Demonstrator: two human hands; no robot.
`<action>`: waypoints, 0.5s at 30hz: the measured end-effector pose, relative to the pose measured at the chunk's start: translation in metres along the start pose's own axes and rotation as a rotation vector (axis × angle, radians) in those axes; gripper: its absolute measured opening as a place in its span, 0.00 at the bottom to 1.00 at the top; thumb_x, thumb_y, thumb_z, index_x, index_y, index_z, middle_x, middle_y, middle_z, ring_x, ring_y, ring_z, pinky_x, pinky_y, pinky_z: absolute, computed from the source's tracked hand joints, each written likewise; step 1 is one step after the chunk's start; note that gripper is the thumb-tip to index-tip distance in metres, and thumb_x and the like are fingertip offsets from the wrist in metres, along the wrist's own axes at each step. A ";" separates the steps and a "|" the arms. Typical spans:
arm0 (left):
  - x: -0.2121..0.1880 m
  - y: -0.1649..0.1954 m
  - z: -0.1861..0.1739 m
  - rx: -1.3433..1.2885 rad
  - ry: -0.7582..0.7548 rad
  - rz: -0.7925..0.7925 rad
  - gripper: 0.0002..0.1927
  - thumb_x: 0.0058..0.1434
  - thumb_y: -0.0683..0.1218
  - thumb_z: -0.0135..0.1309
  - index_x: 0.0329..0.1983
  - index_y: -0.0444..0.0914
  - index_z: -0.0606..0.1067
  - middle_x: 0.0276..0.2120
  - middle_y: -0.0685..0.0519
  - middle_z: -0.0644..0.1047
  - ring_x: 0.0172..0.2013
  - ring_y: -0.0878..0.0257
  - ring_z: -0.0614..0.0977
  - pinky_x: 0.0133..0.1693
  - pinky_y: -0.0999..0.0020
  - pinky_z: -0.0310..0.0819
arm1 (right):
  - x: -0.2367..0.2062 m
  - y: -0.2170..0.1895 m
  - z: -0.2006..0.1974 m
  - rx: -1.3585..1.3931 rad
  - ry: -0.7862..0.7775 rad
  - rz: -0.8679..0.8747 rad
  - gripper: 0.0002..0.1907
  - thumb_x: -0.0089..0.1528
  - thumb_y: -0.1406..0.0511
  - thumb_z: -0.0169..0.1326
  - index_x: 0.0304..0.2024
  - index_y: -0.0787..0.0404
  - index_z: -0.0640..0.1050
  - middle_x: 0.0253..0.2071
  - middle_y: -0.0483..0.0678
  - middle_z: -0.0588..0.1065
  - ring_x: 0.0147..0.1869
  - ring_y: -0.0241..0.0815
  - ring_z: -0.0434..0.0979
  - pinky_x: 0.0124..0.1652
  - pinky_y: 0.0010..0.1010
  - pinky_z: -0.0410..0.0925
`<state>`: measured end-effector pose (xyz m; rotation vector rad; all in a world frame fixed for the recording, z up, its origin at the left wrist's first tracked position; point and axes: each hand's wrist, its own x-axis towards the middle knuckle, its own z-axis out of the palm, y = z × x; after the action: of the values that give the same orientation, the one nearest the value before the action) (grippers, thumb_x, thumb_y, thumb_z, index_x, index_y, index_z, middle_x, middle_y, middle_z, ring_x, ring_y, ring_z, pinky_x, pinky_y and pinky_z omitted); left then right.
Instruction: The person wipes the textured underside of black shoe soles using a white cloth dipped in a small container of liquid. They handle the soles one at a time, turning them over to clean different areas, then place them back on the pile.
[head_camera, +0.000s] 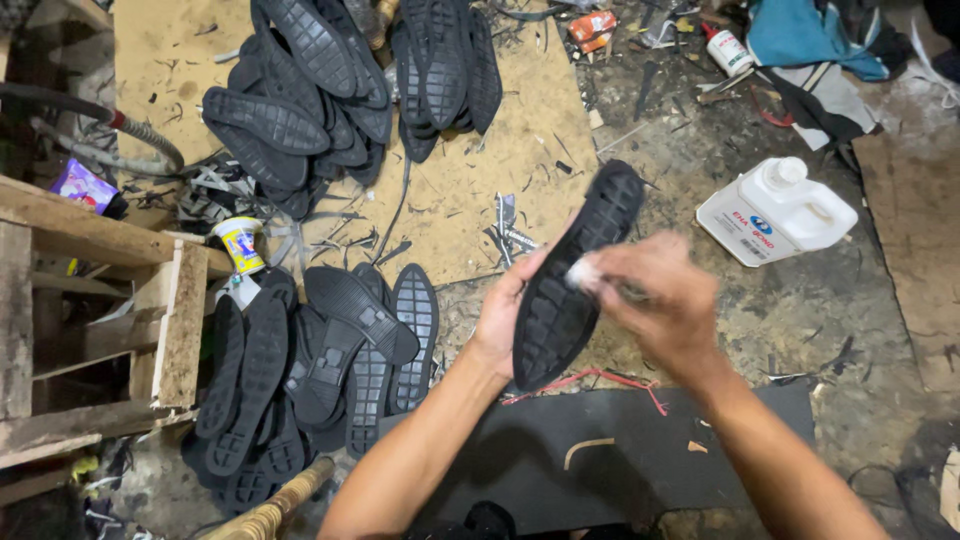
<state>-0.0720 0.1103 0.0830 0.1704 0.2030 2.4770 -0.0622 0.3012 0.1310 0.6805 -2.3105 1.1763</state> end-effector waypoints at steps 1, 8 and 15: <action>-0.001 -0.001 0.002 0.028 -0.019 -0.030 0.34 0.79 0.52 0.40 0.85 0.40 0.52 0.68 0.44 0.71 0.60 0.54 0.78 0.59 0.63 0.78 | 0.003 0.010 -0.005 0.004 0.050 0.085 0.12 0.58 0.72 0.65 0.45 0.62 0.83 0.46 0.49 0.82 0.48 0.43 0.79 0.51 0.32 0.69; -0.003 -0.001 0.009 0.087 -0.062 -0.138 0.40 0.73 0.52 0.45 0.85 0.41 0.48 0.74 0.47 0.65 0.63 0.49 0.76 0.64 0.65 0.75 | 0.022 0.046 -0.021 -0.142 0.200 0.264 0.11 0.63 0.72 0.66 0.48 0.63 0.84 0.45 0.51 0.82 0.43 0.39 0.77 0.45 0.28 0.70; -0.003 0.001 -0.005 0.055 -0.008 -0.085 0.37 0.75 0.52 0.42 0.84 0.42 0.48 0.73 0.45 0.65 0.63 0.48 0.76 0.60 0.63 0.76 | 0.005 0.029 -0.016 -0.148 0.116 0.140 0.13 0.60 0.73 0.63 0.47 0.63 0.84 0.47 0.50 0.82 0.48 0.42 0.79 0.54 0.33 0.67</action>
<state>-0.0712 0.1076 0.0775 0.1905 0.2699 2.3871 -0.0808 0.3282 0.1246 0.3924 -2.3494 1.0613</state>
